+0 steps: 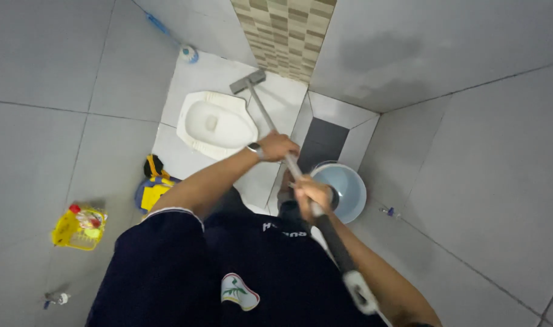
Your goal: Cleaning the bathroom floor and squat toilet area using a squeegee and water.
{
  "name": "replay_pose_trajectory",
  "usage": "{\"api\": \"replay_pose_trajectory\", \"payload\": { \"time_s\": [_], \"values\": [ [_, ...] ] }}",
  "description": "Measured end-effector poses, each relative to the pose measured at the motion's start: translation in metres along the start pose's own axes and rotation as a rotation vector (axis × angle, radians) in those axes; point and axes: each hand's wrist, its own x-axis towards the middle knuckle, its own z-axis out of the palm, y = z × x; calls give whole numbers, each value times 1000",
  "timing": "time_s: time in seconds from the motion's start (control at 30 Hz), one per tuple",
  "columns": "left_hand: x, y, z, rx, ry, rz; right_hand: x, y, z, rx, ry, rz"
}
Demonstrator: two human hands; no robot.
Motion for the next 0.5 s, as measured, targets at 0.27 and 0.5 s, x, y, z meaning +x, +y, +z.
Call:
{"api": "replay_pose_trajectory", "payload": {
  "time_s": [0.27,0.5],
  "values": [
    [-33,-4,-34,-31,199,11,117,-80,42,-129,-73,198],
    [-49,-96,1,-149,329,92,110,-41,106,-358,25,276]
  ]
}}
